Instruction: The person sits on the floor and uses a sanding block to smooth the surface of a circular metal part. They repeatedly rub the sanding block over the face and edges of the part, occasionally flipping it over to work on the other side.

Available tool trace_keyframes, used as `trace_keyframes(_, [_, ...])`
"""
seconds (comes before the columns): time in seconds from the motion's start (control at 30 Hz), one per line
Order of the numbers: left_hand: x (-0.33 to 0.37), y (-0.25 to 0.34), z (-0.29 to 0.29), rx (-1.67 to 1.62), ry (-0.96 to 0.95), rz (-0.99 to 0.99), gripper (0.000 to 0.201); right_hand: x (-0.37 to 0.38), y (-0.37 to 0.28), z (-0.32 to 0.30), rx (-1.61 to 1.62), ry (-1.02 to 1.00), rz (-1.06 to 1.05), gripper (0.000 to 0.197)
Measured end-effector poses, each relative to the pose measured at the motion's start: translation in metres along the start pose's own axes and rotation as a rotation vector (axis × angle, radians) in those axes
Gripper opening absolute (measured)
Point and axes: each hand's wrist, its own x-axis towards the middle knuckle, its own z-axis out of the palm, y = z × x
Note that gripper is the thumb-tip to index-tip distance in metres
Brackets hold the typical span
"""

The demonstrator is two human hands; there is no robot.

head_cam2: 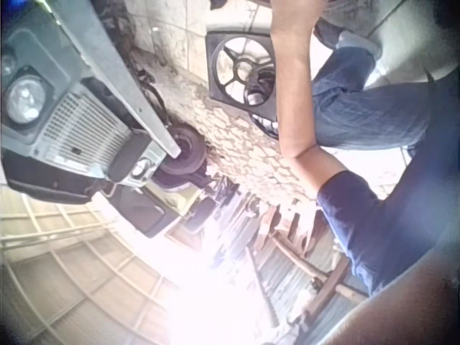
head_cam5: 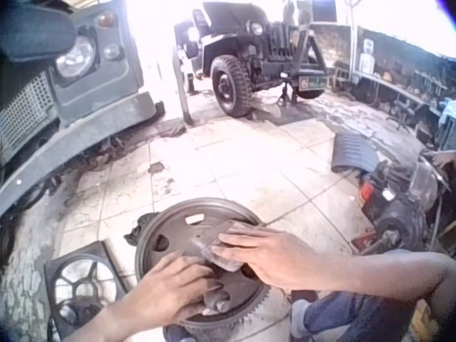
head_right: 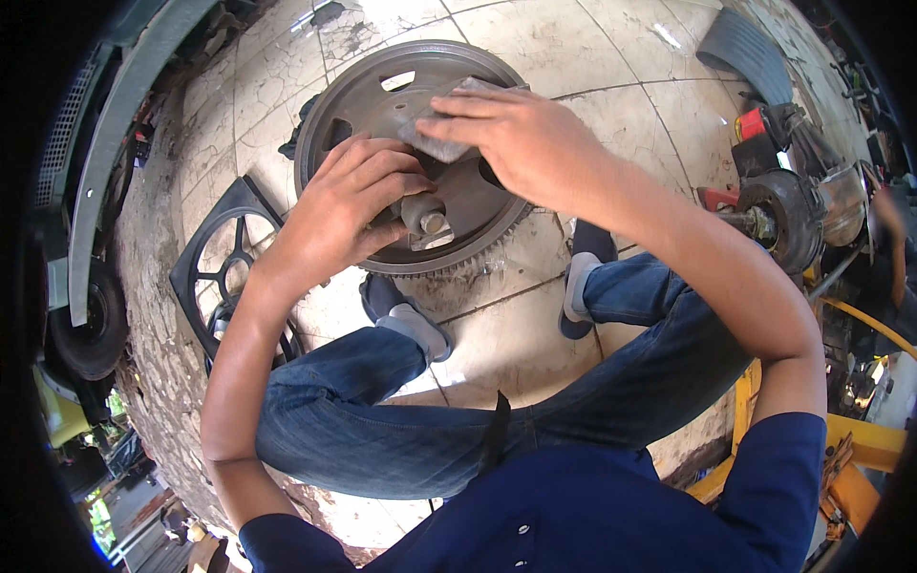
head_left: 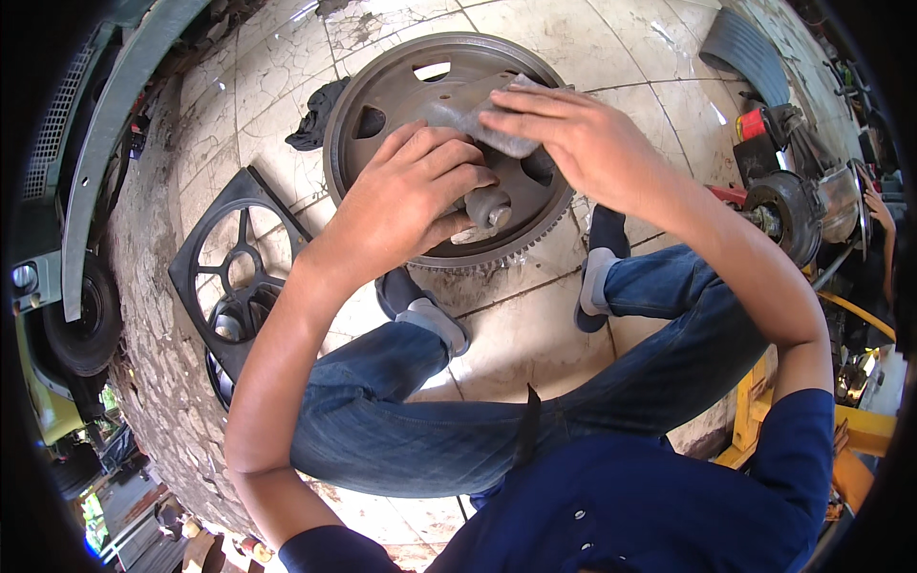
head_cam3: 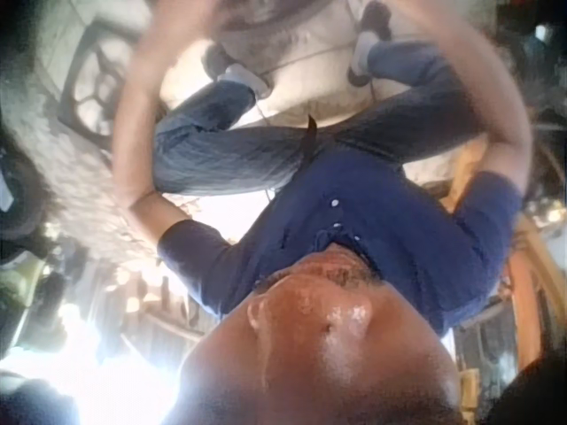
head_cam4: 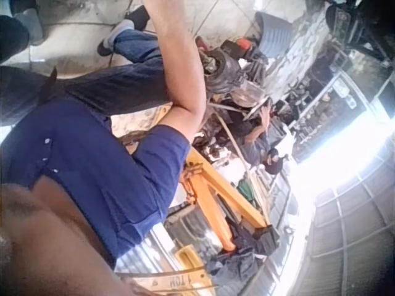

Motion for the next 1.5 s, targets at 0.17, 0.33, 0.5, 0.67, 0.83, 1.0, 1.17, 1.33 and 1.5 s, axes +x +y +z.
trace_keyframes(0.17, [0.001,-0.002,0.004,-0.061,0.001,-0.014,0.055,0.001,0.002,-0.001,0.017,-0.014,0.081,0.05])
trace_keyframes(0.33, [0.002,-0.004,-0.002,-0.27,-0.031,-0.056,0.051,0.001,0.009,0.005,-0.016,0.015,0.054,0.05])
trace_keyframes(0.5, [-0.002,-0.016,-0.002,-0.487,-0.007,-0.082,0.046,-0.004,0.007,0.002,-0.037,-0.002,0.088,0.052])
trace_keyframes(0.67, [-0.016,-0.049,0.007,-0.758,0.168,-0.404,0.027,0.002,0.016,-0.012,-0.014,-0.18,0.233,0.054])
trace_keyframes(0.83, [-0.026,-0.072,0.031,-0.451,0.225,-0.628,0.023,-0.005,-0.001,-0.007,-0.083,-0.035,0.052,0.056])
trace_keyframes(1.0, [-0.033,-0.081,0.045,-0.634,0.235,-0.645,0.033,0.005,0.017,-0.001,0.007,-0.155,0.221,0.055])
trace_keyframes(1.17, [-0.035,-0.079,0.046,-0.602,0.248,-0.635,0.032,-0.004,-0.009,-0.001,-0.036,-0.006,-0.007,0.047])
trace_keyframes(1.33, [-0.032,-0.081,0.047,-0.589,0.247,-0.631,0.032,0.004,0.025,0.001,-0.018,-0.136,0.186,0.055])
trace_keyframes(1.5, [-0.037,-0.085,0.047,-0.567,0.235,-0.608,0.033,-0.003,-0.006,-0.005,-0.098,-0.031,0.018,0.057])
